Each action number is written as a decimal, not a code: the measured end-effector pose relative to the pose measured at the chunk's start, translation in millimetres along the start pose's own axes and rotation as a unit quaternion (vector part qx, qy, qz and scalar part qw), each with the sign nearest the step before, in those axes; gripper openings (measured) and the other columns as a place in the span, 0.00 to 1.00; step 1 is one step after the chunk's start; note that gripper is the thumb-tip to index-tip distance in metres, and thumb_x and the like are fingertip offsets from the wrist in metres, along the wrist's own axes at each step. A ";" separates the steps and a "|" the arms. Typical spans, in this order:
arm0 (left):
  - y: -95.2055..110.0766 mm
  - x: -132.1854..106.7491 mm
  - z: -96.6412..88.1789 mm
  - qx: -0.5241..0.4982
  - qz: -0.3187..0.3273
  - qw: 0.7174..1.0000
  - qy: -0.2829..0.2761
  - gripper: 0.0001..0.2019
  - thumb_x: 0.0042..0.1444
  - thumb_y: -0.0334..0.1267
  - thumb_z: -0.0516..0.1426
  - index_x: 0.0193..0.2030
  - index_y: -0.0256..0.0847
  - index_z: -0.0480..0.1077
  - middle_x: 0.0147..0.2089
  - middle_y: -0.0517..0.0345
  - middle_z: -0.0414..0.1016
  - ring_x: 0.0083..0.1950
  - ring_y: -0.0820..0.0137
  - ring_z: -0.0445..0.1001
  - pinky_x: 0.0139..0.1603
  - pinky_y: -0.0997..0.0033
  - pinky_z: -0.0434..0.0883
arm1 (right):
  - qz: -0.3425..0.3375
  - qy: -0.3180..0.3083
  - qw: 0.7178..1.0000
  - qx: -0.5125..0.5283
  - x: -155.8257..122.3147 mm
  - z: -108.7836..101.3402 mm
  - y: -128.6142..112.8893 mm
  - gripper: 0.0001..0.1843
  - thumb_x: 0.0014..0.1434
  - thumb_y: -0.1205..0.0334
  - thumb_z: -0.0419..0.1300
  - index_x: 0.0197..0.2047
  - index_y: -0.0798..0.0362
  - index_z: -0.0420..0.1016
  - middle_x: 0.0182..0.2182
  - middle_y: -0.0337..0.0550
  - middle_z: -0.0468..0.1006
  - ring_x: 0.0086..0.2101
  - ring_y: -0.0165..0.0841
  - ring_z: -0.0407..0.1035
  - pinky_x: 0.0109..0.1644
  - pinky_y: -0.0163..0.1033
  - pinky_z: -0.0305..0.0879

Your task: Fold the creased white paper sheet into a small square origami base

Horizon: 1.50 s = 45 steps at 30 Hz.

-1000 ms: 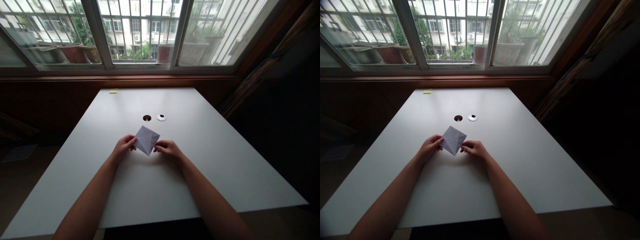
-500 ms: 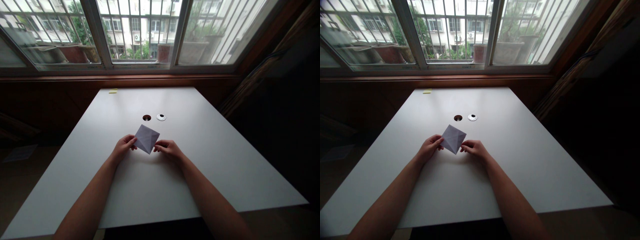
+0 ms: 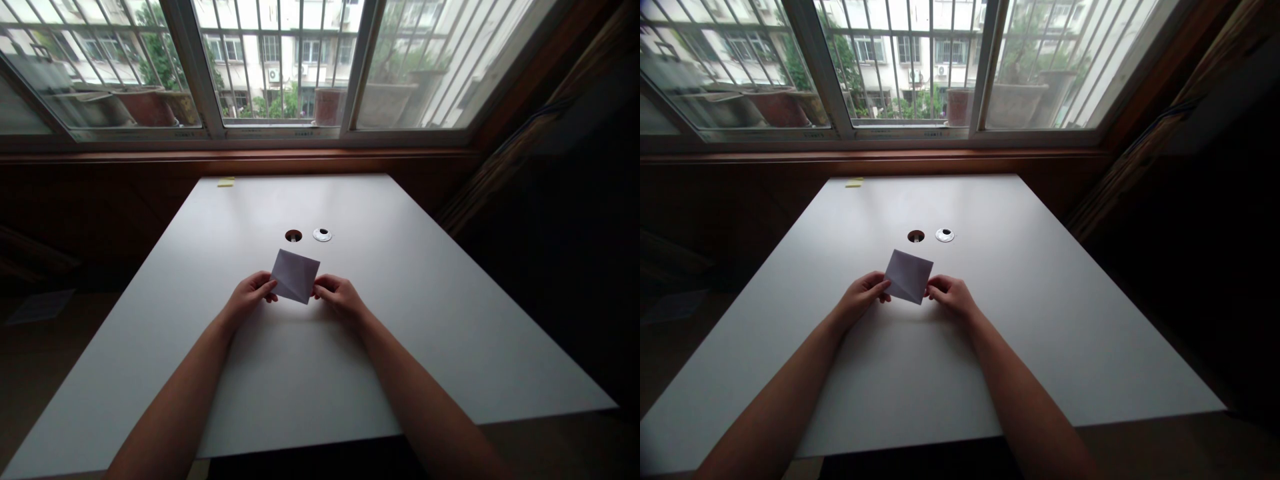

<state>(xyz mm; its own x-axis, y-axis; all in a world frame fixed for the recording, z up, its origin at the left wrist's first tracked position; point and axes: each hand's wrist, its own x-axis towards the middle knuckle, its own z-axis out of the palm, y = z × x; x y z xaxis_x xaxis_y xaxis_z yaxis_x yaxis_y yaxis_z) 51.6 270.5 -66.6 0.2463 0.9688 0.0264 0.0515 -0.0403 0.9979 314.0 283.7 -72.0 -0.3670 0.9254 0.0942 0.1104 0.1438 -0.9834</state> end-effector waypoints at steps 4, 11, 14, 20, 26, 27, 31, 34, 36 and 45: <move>0.8 -0.2 0.3 0.018 0.003 1.000 -0.014 0.17 0.59 0.49 0.59 0.45 0.36 0.72 0.29 0.56 0.76 0.29 0.71 0.74 0.31 0.73 0.69 | -0.003 0.011 1.000 -0.004 2.1 -0.1 0.1 0.11 0.57 0.56 0.61 0.40 0.54 0.78 0.31 0.44 0.80 0.30 0.33 0.74 0.36 0.38 0.70; -2.2 0.1 0.1 0.028 0.007 0.999 -0.035 0.19 0.60 0.47 0.59 0.51 0.35 0.70 0.29 0.57 0.74 0.28 0.71 0.74 0.31 0.73 0.70 | 0.010 -0.006 1.000 0.004 5.2 -2.0 7.2 0.13 0.56 0.53 0.63 0.38 0.55 0.77 0.26 0.41 0.79 0.28 0.32 0.74 0.34 0.36 0.66; -5.4 0.6 2.3 0.031 0.034 0.999 -0.023 0.27 0.60 0.45 0.59 0.63 0.39 0.61 0.33 0.58 0.73 0.30 0.71 0.75 0.31 0.72 0.72 | 0.017 -0.016 0.999 0.029 5.8 -2.0 9.9 0.14 0.54 0.53 0.65 0.37 0.55 0.77 0.27 0.41 0.79 0.28 0.32 0.73 0.35 0.36 0.66; -4.9 -0.8 9.5 0.227 0.220 0.948 0.040 0.34 0.54 0.45 0.64 0.66 0.51 0.58 0.63 0.44 0.59 0.56 0.60 0.69 0.49 0.58 0.76 | 0.026 -0.010 0.998 0.059 7.8 -4.2 5.3 0.15 0.54 0.50 0.65 0.35 0.55 0.77 0.25 0.41 0.78 0.26 0.31 0.71 0.30 0.34 0.61; 1.8 -7.5 16.0 0.403 0.299 0.865 -0.006 0.38 0.51 0.46 0.66 0.67 0.53 0.58 0.67 0.45 0.54 0.66 0.51 0.57 0.63 0.42 0.66 | 0.037 -0.003 0.996 0.078 7.5 -5.2 -0.7 0.16 0.53 0.50 0.66 0.34 0.56 0.77 0.24 0.41 0.78 0.25 0.30 0.70 0.28 0.34 0.56; 2.5 -8.0 17.2 0.414 0.305 0.858 -0.004 0.37 0.51 0.45 0.66 0.67 0.53 0.58 0.67 0.46 0.55 0.66 0.52 0.57 0.63 0.42 0.65 | 0.040 -0.006 0.996 0.082 7.3 -5.2 -1.0 0.16 0.53 0.51 0.66 0.35 0.56 0.77 0.24 0.41 0.77 0.25 0.30 0.69 0.28 0.34 0.56; 3.4 -6.6 19.5 0.431 0.326 0.841 0.005 0.32 0.54 0.43 0.65 0.65 0.53 0.62 0.65 0.48 0.60 0.64 0.53 0.59 0.62 0.44 0.66 | 0.041 -0.031 0.992 0.115 7.0 -4.8 0.3 0.16 0.52 0.52 0.67 0.36 0.56 0.78 0.26 0.41 0.78 0.25 0.30 0.69 0.29 0.35 0.60; 2.0 -4.4 18.7 0.423 0.329 0.844 0.003 0.30 0.54 0.42 0.64 0.64 0.53 0.63 0.63 0.48 0.62 0.62 0.55 0.62 0.60 0.45 0.68 | 0.040 -0.036 0.991 0.125 7.5 -4.8 2.4 0.15 0.51 0.53 0.68 0.37 0.56 0.78 0.29 0.42 0.79 0.26 0.31 0.71 0.32 0.37 0.65; 1.1 -3.8 18.3 0.413 0.326 0.850 0.000 0.30 0.54 0.43 0.65 0.63 0.53 0.63 0.63 0.48 0.63 0.62 0.55 0.62 0.59 0.46 0.70 | 0.042 -0.041 0.992 0.114 7.8 -5.0 3.4 0.15 0.51 0.54 0.67 0.37 0.56 0.78 0.29 0.42 0.79 0.26 0.31 0.71 0.32 0.37 0.66; 4.8 -5.0 21.1 0.386 0.315 0.867 -0.001 0.27 0.56 0.42 0.63 0.62 0.51 0.65 0.61 0.46 0.64 0.62 0.56 0.64 0.57 0.49 0.72 | 0.036 -0.048 0.995 0.086 6.9 -2.6 -1.9 0.14 0.50 0.54 0.67 0.36 0.56 0.77 0.28 0.42 0.79 0.25 0.31 0.71 0.31 0.37 0.68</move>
<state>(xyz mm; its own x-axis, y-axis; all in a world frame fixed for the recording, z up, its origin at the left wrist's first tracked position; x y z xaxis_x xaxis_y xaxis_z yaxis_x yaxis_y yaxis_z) 71.0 260.2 -63.2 0.4634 0.6939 0.5511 0.5385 -0.7145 0.4467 313.6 290.7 -69.1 -0.4520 0.8919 0.0155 -0.0162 0.0092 -0.9998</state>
